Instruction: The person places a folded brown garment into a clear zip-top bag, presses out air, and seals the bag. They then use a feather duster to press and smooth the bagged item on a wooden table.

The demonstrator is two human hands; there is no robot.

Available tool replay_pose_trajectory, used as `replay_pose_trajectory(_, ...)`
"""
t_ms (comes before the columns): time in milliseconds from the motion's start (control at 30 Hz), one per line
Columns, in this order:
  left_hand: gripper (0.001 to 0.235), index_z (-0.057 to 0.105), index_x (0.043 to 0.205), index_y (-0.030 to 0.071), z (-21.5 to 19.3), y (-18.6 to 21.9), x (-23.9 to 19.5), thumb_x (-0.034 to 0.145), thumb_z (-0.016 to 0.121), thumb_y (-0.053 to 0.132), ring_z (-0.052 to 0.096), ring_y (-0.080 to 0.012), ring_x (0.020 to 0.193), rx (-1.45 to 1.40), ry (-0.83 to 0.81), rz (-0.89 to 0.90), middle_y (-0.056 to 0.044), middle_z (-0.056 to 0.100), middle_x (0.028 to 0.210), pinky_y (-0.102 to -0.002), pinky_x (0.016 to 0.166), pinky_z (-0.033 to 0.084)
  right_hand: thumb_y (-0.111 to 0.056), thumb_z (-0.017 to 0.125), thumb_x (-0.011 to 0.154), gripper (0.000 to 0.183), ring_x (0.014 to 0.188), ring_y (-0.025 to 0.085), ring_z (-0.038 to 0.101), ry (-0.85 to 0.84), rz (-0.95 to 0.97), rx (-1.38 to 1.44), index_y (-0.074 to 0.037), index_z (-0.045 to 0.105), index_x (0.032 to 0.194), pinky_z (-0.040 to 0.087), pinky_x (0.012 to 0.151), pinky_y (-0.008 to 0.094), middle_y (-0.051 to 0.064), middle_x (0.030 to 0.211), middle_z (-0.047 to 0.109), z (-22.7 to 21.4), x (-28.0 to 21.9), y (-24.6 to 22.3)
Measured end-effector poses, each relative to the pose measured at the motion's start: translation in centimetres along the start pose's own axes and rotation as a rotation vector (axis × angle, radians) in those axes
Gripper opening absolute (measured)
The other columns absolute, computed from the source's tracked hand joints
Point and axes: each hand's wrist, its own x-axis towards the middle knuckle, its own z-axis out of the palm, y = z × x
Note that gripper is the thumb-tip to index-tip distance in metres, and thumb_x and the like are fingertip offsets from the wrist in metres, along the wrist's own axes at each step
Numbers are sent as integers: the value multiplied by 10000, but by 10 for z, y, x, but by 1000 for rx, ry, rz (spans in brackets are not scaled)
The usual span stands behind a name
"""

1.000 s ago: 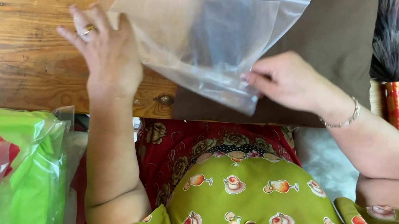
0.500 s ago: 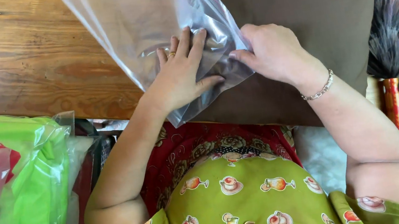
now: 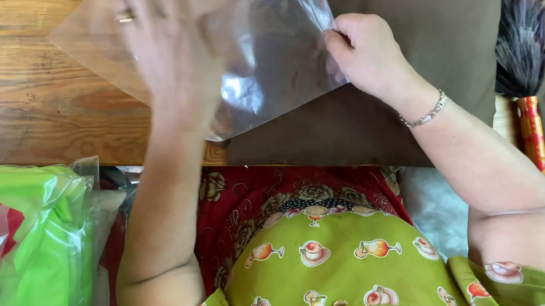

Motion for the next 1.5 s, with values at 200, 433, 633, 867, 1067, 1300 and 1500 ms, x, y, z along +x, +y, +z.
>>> replay_pose_trajectory(200,596,496,700,30,40,71,-17,875,416,594,563,-292,520,-559,-174,122,-103,547,627,-408,481,449,-52,596,909,237,465,243,467,204,-421,-264,-51,483,701,378,467,362,63,583,552,22,-5,29)
replay_pose_trajectory(433,470,308,584,97,84,67,-9,837,677,238,311,-199,470,-567,-129,168,-20,353,510,-368,430,289,-214,682,939,505,510,153,237,137,-321,-214,-95,325,603,253,441,307,-6,495,332,23,-11,34)
replay_pose_trajectory(633,357,291,599,70,67,61,-10,899,477,20,283,-182,539,-729,-378,278,-28,313,557,-355,499,262,-415,458,959,461,497,140,548,-184,157,280,-70,570,675,414,403,228,69,625,607,-7,-9,8)
replay_pose_trajectory(867,113,640,872,97,50,39,4,796,566,60,642,-229,685,-556,-246,262,-60,686,759,-344,585,479,-120,521,916,317,415,104,545,-45,21,41,-83,515,601,427,401,205,30,570,586,-10,4,35)
replay_pose_trajectory(1067,547,346,1058,35,30,22,7,617,483,-258,572,-227,786,-580,-3,157,-113,506,953,-365,573,471,-263,563,960,275,478,128,578,-125,106,-46,-75,616,766,457,456,229,54,663,641,-22,-5,21)
replay_pose_trajectory(1300,221,616,871,12,50,62,-19,883,473,180,552,-502,796,-318,-275,317,-230,448,1195,-604,692,455,-123,680,894,166,778,162,610,-64,-375,-356,-48,686,1042,479,787,273,85,928,610,-75,5,22)
replay_pose_trajectory(1500,742,308,1473,90,58,91,-46,965,322,630,39,-488,1367,-50,-296,292,-123,2,1521,-770,995,126,-283,734,856,570,1082,430,474,169,-306,-624,32,544,1291,384,855,456,233,1216,550,-110,68,71)
